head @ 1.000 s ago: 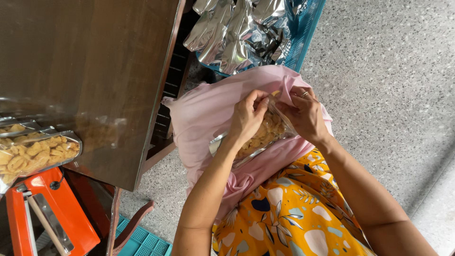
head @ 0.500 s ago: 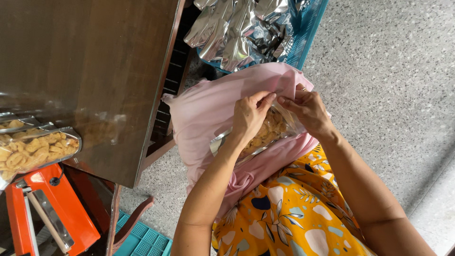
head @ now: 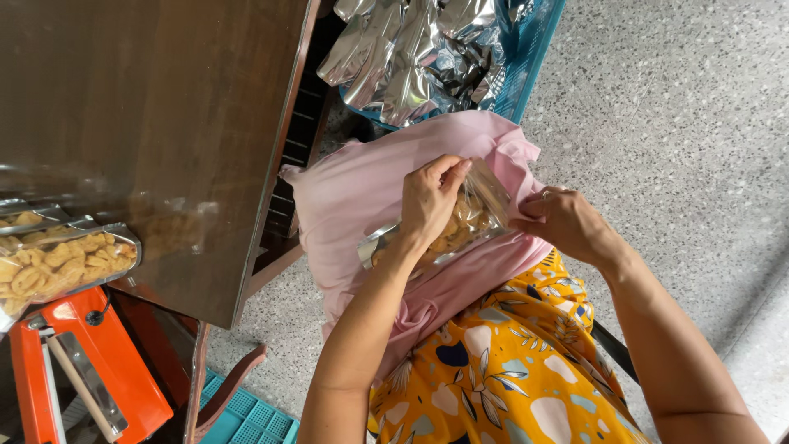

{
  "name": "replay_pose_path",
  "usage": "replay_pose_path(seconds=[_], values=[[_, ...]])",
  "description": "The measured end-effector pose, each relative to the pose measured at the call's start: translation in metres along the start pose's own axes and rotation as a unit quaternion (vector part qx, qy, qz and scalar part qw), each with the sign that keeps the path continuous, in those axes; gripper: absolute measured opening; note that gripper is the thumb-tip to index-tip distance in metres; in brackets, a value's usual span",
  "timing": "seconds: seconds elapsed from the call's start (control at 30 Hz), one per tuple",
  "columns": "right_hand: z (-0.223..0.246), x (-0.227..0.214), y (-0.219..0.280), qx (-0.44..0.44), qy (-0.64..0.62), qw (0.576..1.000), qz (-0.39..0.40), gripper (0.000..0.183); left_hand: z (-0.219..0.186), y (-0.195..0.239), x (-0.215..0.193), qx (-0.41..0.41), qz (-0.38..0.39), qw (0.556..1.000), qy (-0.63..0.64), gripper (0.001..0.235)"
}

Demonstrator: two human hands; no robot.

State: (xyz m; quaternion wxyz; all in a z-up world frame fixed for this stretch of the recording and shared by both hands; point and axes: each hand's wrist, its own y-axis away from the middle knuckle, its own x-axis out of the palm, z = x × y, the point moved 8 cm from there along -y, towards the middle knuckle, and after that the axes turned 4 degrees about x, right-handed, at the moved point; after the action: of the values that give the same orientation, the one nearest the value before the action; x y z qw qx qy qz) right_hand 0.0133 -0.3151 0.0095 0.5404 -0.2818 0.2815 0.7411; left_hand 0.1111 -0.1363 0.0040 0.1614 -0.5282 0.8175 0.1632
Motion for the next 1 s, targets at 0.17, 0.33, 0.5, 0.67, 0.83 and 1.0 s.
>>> replay_pose_path(seconds=[0.17, 0.33, 0.5, 0.67, 0.83, 1.0], values=[[0.043, -0.020, -0.003, -0.044, 0.096, 0.994, -0.004, 0.015, -0.017, -0.012, -0.004, 0.113, 0.156, 0.978, 0.077, 0.023], [0.064, -0.035, -0.002, -0.076, 0.131, 0.988, -0.040, 0.020, -0.038, -0.016, 0.017, 0.093, 0.293, 0.937, -0.168, 0.022], [-0.030, -0.044, 0.020, 0.188, -0.074, 0.977, -0.068, 0.026, -0.073, 0.020, -0.068, 0.106, 0.190, 0.949, -0.228, 0.008], [-0.078, -0.034, 0.017, 0.176, -0.044, 0.980, -0.077, 0.034, -0.053, 0.128, -0.250, -0.081, -0.089, 0.986, -0.112, 0.033], [-0.118, -0.007, -0.001, 0.147, -0.015, 0.987, -0.058, 0.037, -0.013, 0.229, -0.380, -0.008, -0.360, 0.912, -0.196, 0.024], [-0.144, 0.003, -0.009, 0.145, 0.071, 0.986, -0.041, 0.040, 0.106, 0.279, -0.461, -0.108, -0.478, 0.869, -0.064, 0.021]])
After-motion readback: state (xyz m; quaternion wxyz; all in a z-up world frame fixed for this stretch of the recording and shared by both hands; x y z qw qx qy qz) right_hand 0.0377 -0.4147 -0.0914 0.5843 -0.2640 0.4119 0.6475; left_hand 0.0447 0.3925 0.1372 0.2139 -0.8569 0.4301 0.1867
